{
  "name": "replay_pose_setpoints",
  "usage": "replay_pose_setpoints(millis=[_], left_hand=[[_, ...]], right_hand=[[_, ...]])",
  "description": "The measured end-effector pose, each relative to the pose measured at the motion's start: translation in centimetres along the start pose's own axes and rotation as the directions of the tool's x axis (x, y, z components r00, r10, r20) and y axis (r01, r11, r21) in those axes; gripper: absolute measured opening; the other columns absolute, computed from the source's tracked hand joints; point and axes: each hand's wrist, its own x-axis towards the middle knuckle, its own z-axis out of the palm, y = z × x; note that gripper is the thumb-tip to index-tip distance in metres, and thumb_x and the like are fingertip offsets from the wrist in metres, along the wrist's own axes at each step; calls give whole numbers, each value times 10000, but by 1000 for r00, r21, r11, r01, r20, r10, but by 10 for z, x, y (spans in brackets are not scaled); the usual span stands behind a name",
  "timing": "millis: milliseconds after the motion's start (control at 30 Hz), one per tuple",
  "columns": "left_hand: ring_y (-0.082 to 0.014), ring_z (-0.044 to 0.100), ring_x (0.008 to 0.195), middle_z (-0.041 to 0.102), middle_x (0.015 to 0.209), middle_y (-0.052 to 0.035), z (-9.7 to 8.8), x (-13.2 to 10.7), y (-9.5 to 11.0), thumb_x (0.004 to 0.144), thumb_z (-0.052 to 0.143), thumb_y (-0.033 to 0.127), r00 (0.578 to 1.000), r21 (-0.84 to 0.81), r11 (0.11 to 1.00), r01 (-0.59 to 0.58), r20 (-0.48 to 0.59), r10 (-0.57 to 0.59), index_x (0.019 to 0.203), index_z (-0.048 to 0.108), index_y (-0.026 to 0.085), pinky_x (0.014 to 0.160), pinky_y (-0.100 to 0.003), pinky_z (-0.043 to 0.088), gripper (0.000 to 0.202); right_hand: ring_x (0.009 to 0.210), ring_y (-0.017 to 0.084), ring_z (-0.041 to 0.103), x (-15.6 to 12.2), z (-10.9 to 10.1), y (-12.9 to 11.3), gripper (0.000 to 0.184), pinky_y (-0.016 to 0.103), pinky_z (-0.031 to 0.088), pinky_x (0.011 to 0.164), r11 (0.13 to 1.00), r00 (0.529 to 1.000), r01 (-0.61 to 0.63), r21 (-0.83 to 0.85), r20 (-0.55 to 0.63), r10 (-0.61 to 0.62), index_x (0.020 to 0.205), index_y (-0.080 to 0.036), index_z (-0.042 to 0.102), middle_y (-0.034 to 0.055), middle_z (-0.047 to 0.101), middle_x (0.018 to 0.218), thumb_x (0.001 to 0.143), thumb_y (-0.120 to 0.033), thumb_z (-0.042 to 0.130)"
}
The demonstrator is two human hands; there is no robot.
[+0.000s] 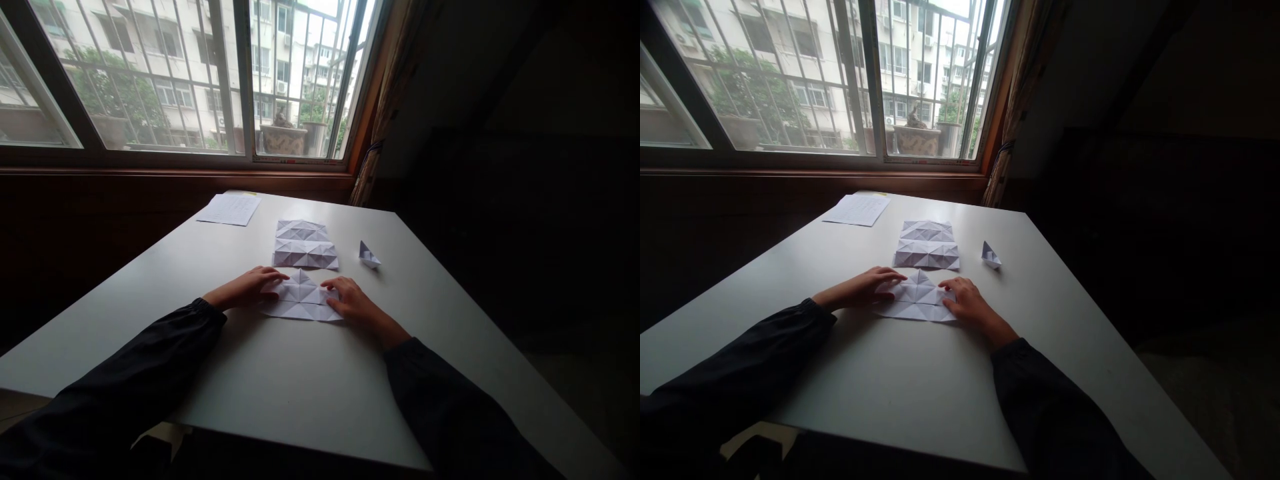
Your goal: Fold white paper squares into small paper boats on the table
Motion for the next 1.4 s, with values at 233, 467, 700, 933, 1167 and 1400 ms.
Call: replay_pose_setpoints(millis=[233,467,700,933,1167,1400], left_hand=[[-265,599,1212,620,1340,-120,-1,-1,10,913,678,277,1000,-81,997,-21,-24,19,1479,518,285,1044,-404,504,588],[-178,644,1007,571,1279,-92,7,1,14,854,658,138,989,-197,979,-59,-147,30,1532,422,325,904,-336,576,742],[-157,648,942,638,1164,-102,-3,-1,28,967,559,166,934,-74,977,-201,-313,169,1356,634,247,850,-283,558,404],[-193,624,1021,689,1124,-87,-12,-1,32,987,524,140,875,227,936,-270,-348,336,1280,695,287,923,-357,542,370],[-204,629,1140,686,1287,-57,-1,0,35,941,548,112,945,151,947,-285,-119,303,1334,663,330,970,-341,548,464],[-208,630,1138,697,1304,-31,7,1,38,905,570,79,965,114,959,-258,-20,262,1383,629,358,988,-337,539,557]], right_hand=[[1184,296,572,-6,2,-10,423,464,424,1042,988,995,84,-131,-40,-90,1344,-223,608,111,675,1197,931,-305,647],[1138,307,611,-5,2,-6,677,499,419,1037,982,984,161,-95,-57,-167,1473,-208,480,100,701,1124,869,-366,742],[1059,271,602,-4,-4,-16,235,445,389,1035,942,936,265,-205,-181,-303,1142,-213,693,90,707,1013,1016,-347,546],[1097,287,544,-7,-15,-28,194,457,350,1033,933,924,180,-313,-271,-269,1037,-230,711,85,688,1026,994,-236,522],[985,271,591,-4,-13,-30,179,409,402,929,921,970,227,-318,-12,-243,983,-195,709,92,700,992,858,-117,607],[939,249,615,-6,-16,-38,344,365,451,861,925,964,262,-274,119,-238,1181,-215,716,95,686,1023,856,-143,629]])
